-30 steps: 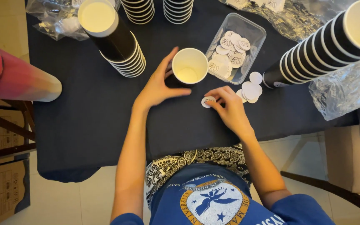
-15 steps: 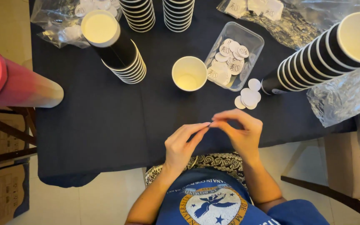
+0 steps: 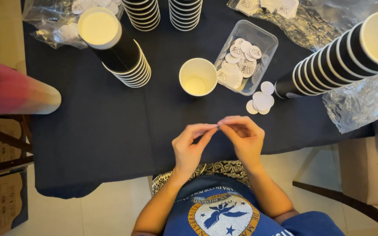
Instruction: Applying circular stickers to the side of paper cups
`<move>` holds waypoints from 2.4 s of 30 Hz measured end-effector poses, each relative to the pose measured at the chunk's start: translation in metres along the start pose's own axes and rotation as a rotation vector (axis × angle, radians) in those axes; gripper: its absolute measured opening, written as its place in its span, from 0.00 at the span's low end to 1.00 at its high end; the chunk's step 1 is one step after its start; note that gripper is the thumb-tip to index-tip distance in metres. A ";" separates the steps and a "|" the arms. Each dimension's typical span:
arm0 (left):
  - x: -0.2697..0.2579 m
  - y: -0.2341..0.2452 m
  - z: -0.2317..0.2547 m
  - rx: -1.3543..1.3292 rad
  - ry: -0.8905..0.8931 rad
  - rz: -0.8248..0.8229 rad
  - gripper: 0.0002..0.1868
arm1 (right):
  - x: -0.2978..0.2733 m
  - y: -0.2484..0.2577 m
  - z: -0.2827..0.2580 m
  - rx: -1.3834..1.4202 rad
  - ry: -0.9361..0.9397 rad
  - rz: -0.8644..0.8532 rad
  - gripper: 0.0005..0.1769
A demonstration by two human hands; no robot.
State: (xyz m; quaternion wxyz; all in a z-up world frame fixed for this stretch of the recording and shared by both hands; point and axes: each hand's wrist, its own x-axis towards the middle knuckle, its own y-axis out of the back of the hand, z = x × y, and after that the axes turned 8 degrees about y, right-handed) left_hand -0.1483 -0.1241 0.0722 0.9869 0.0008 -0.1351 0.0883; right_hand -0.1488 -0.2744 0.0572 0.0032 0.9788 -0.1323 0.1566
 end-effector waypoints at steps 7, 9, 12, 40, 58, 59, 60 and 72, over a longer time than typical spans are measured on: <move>-0.011 0.012 -0.027 -0.354 0.401 0.017 0.06 | 0.004 -0.006 -0.008 -0.105 0.528 -0.085 0.07; -0.012 0.013 -0.022 -0.429 0.497 -0.098 0.08 | 0.004 -0.008 -0.005 -0.133 0.577 -0.090 0.06; -0.012 0.015 -0.006 -0.386 0.565 -0.104 0.19 | 0.001 -0.015 -0.008 -0.109 0.576 -0.151 0.05; 0.008 0.001 0.003 -0.285 0.384 -0.093 0.07 | -0.015 -0.006 0.027 0.201 0.190 -0.074 0.09; 0.005 0.004 0.009 -0.091 0.229 -0.175 0.03 | -0.017 -0.005 0.018 0.315 0.007 0.049 0.04; 0.006 0.006 0.010 -0.002 0.163 -0.187 0.03 | -0.017 -0.005 0.019 0.345 -0.041 0.059 0.03; 0.007 0.006 0.011 -0.002 0.163 -0.188 0.03 | -0.015 -0.004 0.019 0.345 -0.041 0.060 0.03; 0.009 0.017 -0.011 0.245 0.120 -0.210 0.02 | 0.020 0.036 0.020 -0.150 0.010 0.074 0.01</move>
